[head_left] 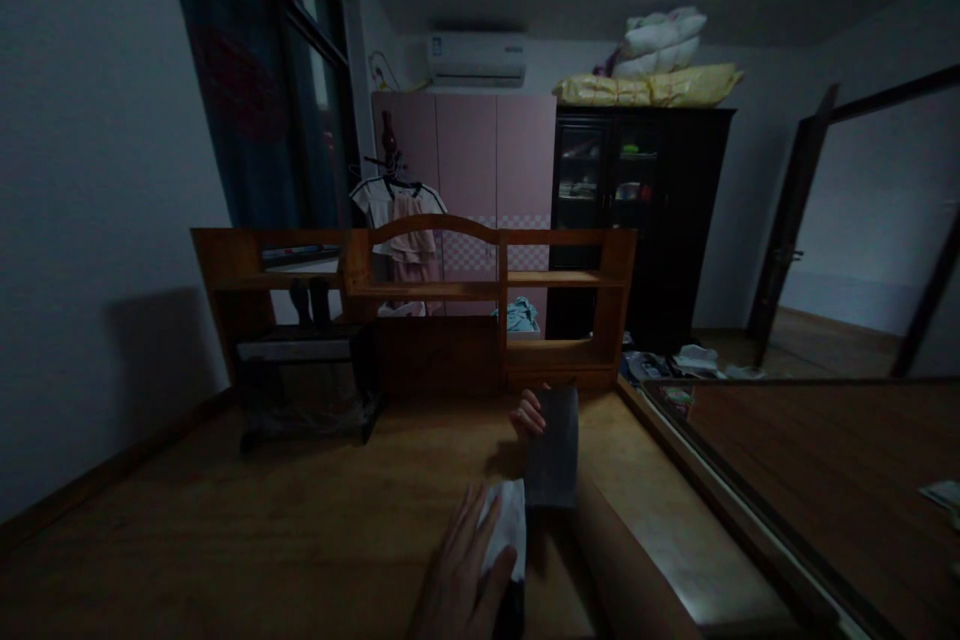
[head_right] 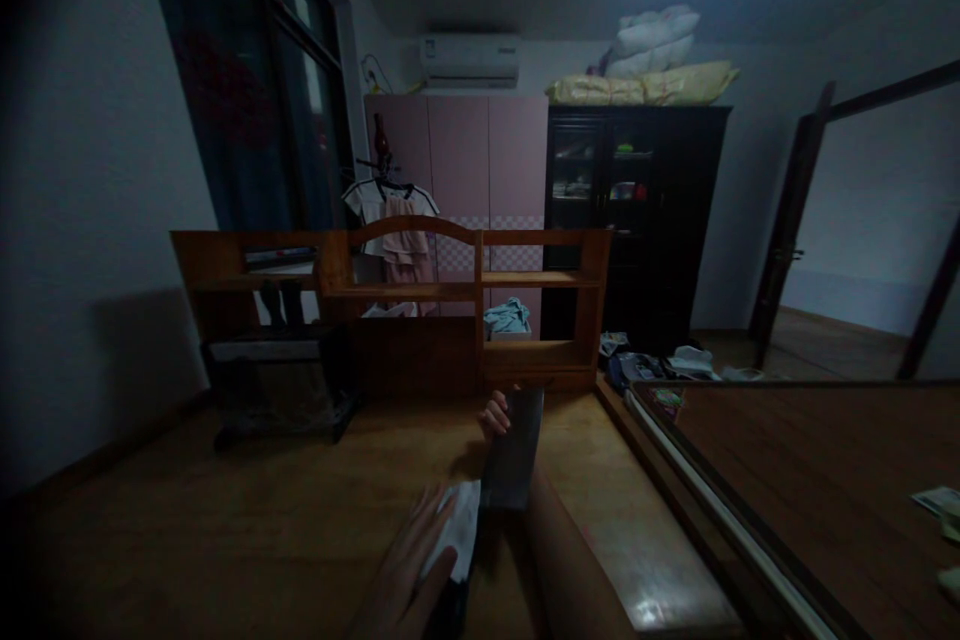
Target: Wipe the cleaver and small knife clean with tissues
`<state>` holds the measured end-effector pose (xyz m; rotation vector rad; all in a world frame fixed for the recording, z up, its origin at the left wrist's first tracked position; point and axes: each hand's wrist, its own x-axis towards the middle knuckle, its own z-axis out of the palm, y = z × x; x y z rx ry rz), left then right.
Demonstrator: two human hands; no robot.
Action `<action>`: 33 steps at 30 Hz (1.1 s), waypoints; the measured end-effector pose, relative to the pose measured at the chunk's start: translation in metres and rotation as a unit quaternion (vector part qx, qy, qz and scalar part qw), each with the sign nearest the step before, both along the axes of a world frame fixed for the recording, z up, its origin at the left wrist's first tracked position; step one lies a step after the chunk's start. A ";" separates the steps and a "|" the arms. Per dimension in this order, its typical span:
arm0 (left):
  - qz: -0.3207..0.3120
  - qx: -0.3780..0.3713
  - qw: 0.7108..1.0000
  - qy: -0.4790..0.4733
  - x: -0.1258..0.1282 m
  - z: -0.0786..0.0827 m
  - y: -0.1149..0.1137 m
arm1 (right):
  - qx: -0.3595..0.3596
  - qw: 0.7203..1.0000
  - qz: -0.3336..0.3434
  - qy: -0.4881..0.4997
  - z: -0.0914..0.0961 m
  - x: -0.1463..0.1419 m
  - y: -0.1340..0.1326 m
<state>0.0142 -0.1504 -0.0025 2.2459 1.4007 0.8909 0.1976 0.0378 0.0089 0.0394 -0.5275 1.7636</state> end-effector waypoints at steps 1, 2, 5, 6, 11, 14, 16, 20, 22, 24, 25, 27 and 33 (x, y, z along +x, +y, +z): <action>0.005 -0.015 1.000 -0.017 0.005 0.003 0.001 | 0.008 1.000 0.004 0.001 0.004 0.000 -0.002; 0.013 -0.027 0.999 -0.034 0.009 0.007 0.002 | 0.017 1.000 0.009 0.001 0.009 0.000 -0.005; 0.025 -0.032 0.998 -0.048 0.025 0.013 0.005 | 0.037 0.999 0.023 -0.014 0.022 0.001 -0.010; 0.025 -0.019 0.999 -0.037 0.029 0.012 0.005 | 0.040 0.999 0.026 -0.017 0.025 0.001 -0.011; 0.039 0.118 0.991 0.058 0.035 -0.016 0.000 | 0.053 0.997 0.047 -0.028 0.033 0.005 -0.012; 0.065 0.193 0.974 0.103 0.025 -0.031 -0.001 | 0.052 0.998 0.042 -0.021 0.036 0.006 -0.015; 0.096 0.226 0.960 0.132 0.017 -0.032 -0.002 | 0.048 0.998 0.030 -0.013 0.038 0.007 -0.019; 0.140 0.281 0.940 0.131 0.012 -0.012 -0.010 | 0.050 0.998 0.001 0.024 0.047 0.006 -0.036; 0.112 0.297 0.943 0.099 0.017 -0.006 -0.017 | 0.055 0.997 -0.012 0.058 0.054 0.006 -0.045; 0.081 0.300 0.949 0.054 0.025 -0.009 -0.022 | 0.055 0.994 -0.024 0.089 0.060 0.008 -0.051; 0.067 0.302 0.951 0.025 0.030 -0.013 -0.025 | 0.053 0.993 -0.026 0.100 0.063 0.010 -0.053; 0.043 0.288 0.955 -0.052 0.041 -0.020 -0.028 | 0.046 0.992 -0.030 0.115 0.069 0.015 -0.054; 0.105 -0.104 0.846 -0.512 0.069 0.005 -0.041 | 0.062 0.990 -0.102 0.074 0.080 0.022 -0.052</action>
